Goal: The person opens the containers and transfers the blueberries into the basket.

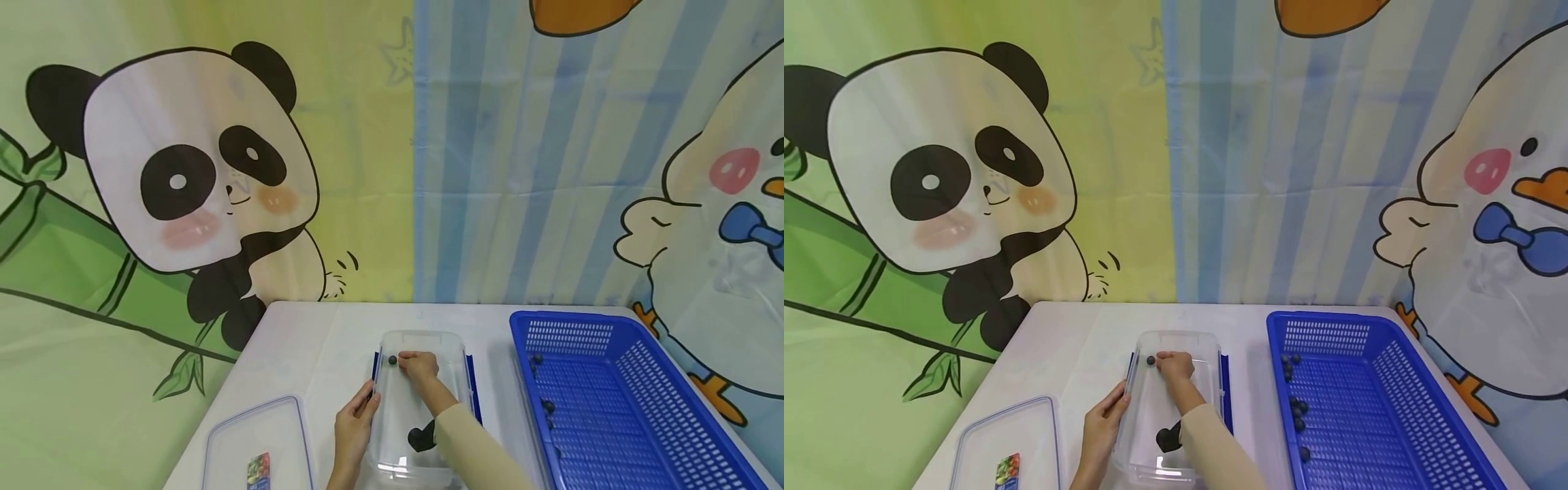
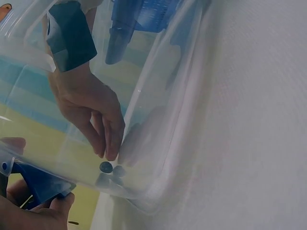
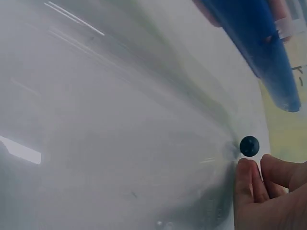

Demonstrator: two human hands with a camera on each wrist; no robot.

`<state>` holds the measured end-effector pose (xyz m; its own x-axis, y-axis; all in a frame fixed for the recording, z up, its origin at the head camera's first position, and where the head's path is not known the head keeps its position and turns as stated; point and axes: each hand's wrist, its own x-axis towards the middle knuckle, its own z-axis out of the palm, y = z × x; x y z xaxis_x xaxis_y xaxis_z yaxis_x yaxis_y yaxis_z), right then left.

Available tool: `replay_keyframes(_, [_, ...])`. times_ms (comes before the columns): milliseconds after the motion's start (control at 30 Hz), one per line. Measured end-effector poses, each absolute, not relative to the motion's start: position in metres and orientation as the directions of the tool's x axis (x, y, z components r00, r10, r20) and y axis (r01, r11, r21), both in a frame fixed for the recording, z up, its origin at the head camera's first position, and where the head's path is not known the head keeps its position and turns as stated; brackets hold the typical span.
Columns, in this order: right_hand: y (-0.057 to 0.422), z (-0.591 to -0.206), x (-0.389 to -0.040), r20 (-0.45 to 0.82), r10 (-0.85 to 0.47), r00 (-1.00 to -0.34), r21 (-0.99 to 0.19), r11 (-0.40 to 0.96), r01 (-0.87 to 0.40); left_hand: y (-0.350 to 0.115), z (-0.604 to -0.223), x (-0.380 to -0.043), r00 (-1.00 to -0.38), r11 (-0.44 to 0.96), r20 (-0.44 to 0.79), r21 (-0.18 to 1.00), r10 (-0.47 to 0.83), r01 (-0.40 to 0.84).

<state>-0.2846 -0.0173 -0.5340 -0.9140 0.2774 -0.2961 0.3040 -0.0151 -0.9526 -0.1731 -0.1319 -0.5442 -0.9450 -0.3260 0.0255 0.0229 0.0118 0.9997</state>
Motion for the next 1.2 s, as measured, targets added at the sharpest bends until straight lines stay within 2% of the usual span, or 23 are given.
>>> replay_keyframes(200, [-0.02,-0.542,-0.287,-0.309,0.26,-0.915,-0.951,-0.096,0.294,-0.131,-0.544,-0.174,-0.949,-0.016,-0.003,1.0,-0.314,0.003])
replay_keyframes(733, [-0.023,-0.546,-0.287,-0.26,0.172,-0.95,-0.961,-0.145,0.236,-0.132,-0.544,-0.174,-0.953,-0.037,0.012,0.999,-0.303,0.024])
replay_keyframes(900, [-0.022,-0.544,-0.287,-0.267,0.149,-0.952,-0.959,-0.141,0.246,-0.133,-0.544,-0.174,-0.957,-0.042,0.004,0.999,-0.291,0.017])
replay_keyframes(1067, [-0.021,-0.539,-0.287,-0.307,0.125,-0.943,-0.94,-0.191,0.281,-0.133,-0.527,-0.167,-0.961,-0.045,-0.001,0.999,-0.278,0.012])
replay_keyframes(1200, [-0.021,-0.534,-0.286,-0.351,0.117,-0.929,-0.918,-0.236,0.317,-0.133,-0.53,-0.167,-0.958,-0.036,0.009,0.999,-0.285,0.02])
